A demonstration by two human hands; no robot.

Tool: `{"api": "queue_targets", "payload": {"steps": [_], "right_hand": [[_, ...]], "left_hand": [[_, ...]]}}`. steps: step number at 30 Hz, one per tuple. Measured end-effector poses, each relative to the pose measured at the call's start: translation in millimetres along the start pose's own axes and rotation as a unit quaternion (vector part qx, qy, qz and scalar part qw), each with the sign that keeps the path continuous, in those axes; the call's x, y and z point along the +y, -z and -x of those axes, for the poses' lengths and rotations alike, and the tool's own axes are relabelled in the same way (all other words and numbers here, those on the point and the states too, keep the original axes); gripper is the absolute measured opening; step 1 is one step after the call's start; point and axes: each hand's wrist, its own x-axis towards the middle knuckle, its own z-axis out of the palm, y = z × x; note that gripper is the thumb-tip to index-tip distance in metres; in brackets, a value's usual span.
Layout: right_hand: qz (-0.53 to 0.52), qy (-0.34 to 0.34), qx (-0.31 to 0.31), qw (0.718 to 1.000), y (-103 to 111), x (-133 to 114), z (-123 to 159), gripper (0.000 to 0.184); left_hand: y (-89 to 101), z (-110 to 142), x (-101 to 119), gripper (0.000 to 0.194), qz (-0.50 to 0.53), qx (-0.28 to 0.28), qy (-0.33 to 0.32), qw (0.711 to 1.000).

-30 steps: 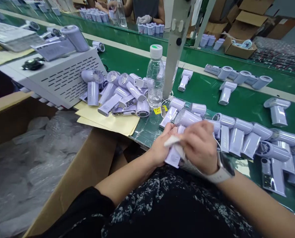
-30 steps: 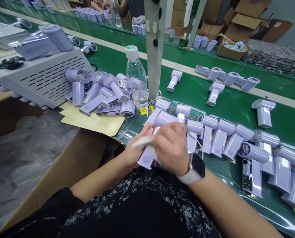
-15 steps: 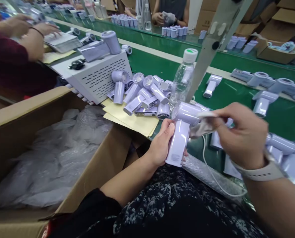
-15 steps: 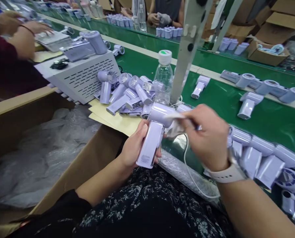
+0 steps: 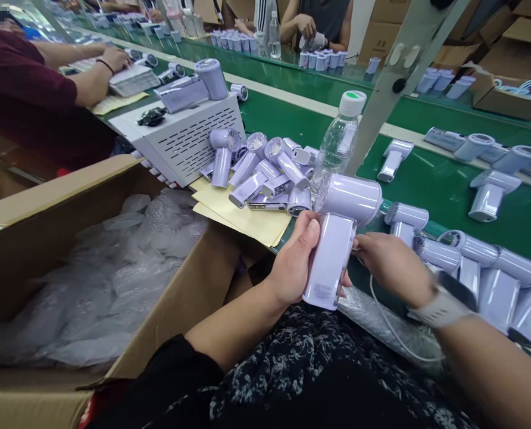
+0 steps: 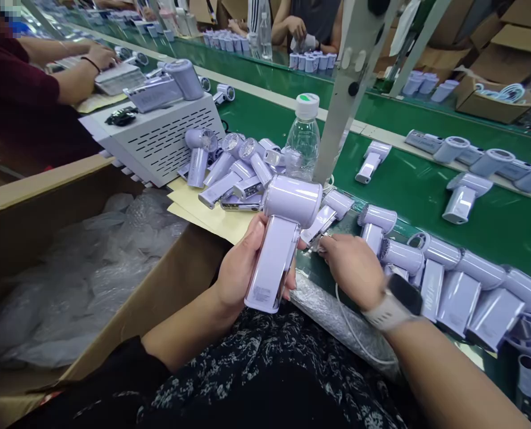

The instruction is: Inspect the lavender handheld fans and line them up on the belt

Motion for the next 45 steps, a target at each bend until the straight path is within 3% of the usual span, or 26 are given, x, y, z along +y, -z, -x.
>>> {"api": "queue_targets", "payload": {"steps": [2,5,8,10,14,18,22,24,27,30,33,35,38,40,45], "right_hand": [[-0.091,0.024,0.071,0.993,26.4,-10.8,11.2,0.018],[-0.188,0.076,0.207,0.957,51.4,-35.1,22.9,0.012],[-0.165,0.078,0.345,0.921,42.6,-52.3,26.3,0.016],[-0.149,0.068,0.378,0.911,28.5,-55.1,29.7,0.019],[-0.183,0.106,0.315,0.925,13.0,-49.8,39.4,0.022],[-0.123,0.048,0.399,0.907,9.4,-47.1,40.3,0.023],[-0.165,0.067,0.35,0.92,0.1,-49.9,36.3,0.025],[-0.143,0.072,0.356,0.921,-1.5,-47.3,27.5,0.021],[-0.077,0.082,0.345,0.932,8.2,-40.8,4.8,0.015],[-0.116,0.089,0.307,0.94,28.8,-36.0,-16.2,0.014],[-0.15,0.022,0.317,0.936,42.0,-27.2,-25.5,0.01],[-0.135,-0.021,0.275,0.952,39.3,-17.0,-27.3,0.014],[-0.144,-0.039,0.143,0.978,24.7,-5.1,-26.0,0.051],[-0.152,-0.046,0.114,0.981,17.4,-4.4,-20.6,0.062],[-0.182,-0.051,0.12,0.975,23.6,-14.6,6.3,0.042]], "left_hand": [[-3.6,-0.5,-3.2,0.043,-0.029,0.032,0.001,0.999],[-13.8,-0.1,-11.7,0.038,-0.081,0.088,-0.01,0.993],[-24.1,2.4,-21.3,0.036,-0.111,0.076,0.007,0.991],[-26.4,3.4,-25.9,0.037,-0.115,0.067,0.028,0.991],[-22.9,0.8,-27.9,0.04,-0.121,0.062,0.005,0.991],[-20.2,-1.2,-24.0,0.039,-0.162,0.071,-0.008,0.984],[-13.2,-2.0,-20.8,0.034,-0.182,0.084,-0.038,0.979],[-6.7,-4.2,-19.9,0.033,-0.209,0.092,-0.053,0.972],[2.8,-8.1,-15.8,0.037,-0.195,0.094,-0.021,0.976],[7.7,-9.2,-4.5,0.042,-0.129,0.095,0.024,0.987],[8.4,-6.7,9.8,0.044,-0.073,0.095,-0.005,0.993],[8.4,-5.0,16.9,0.045,-0.039,0.083,-0.032,0.995],[7.6,-4.3,21.7,0.046,-0.005,0.057,-0.058,0.997],[4.9,-4.8,22.1,0.046,0.007,0.039,-0.074,0.997],[-10.4,-6.9,19.0,0.043,0.008,-0.009,-0.087,0.996]]}}
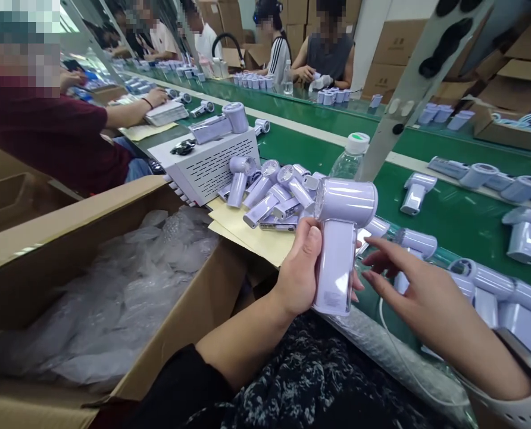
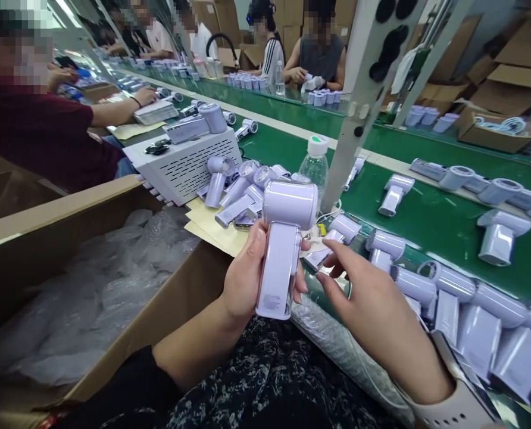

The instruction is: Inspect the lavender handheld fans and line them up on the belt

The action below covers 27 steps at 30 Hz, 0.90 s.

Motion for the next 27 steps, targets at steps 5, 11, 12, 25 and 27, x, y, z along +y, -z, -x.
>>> {"api": "queue_targets", "payload": {"steps": [5,11,12,25,27], "right_hand": [[-0.118,-0.074,0.018,0.99,19.3,-4.7,27.2,0.027],[-0.483,-0.165,0.066,0.857,18.7,8.0,68.6,0.051],[-0.506,-0.189,0.088,0.837,19.3,15.3,74.8,0.056],[-0.591,-0.236,0.192,0.747,90.6,42.1,162.5,0.041],[-0.604,-0.233,0.2,0.736,95.8,44.3,164.7,0.043]], "left_hand": [[-18.7,-8.3,-12.7,0.042,-0.048,0.0,0.015,0.999],[-52.1,-10.3,-68.3,0.044,-0.227,0.008,0.048,0.973],[-56.6,-9.7,-79.6,0.044,-0.259,-0.027,0.056,0.964],[-116.4,-29.0,-127.9,0.052,-0.085,-0.384,0.263,0.881],[-122.2,-30.8,-130.9,0.049,-0.071,-0.388,0.258,0.882]]}}
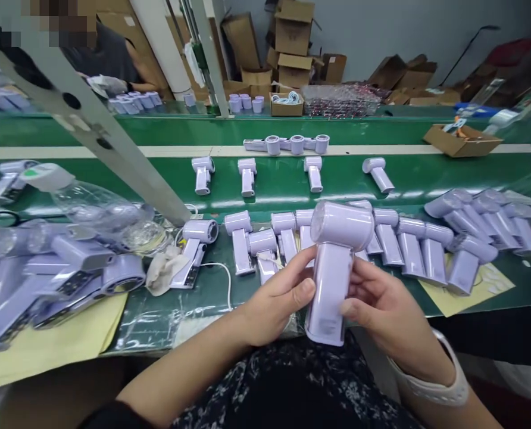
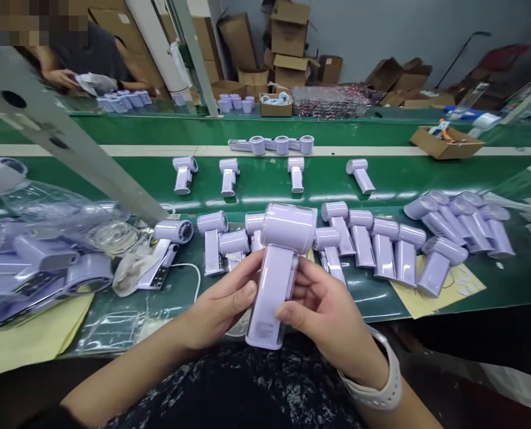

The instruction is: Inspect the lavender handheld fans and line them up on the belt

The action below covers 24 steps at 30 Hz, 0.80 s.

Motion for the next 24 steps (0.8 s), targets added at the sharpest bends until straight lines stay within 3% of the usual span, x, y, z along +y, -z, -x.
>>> {"api": "queue_targets", "payload": {"steps": [9,17,24], "right_hand": [[-0.045,0.016,0.022,0.999,8.8,-5.5,-9.3,0.052],[-0.02,0.031,0.025,0.999,8.6,-9.3,-7.6,0.051],[0.014,0.053,0.04,0.998,6.4,-9.8,-9.1,0.05]], "left_hand": [[-5.8,-12.3,2.6,0.047,-0.01,0.017,-0.001,1.0],[-7.4,-15.8,7.4,0.05,-0.031,-0.006,-0.027,0.999],[-5.3,-16.0,4.7,0.054,-0.023,0.005,-0.005,1.0]]}}
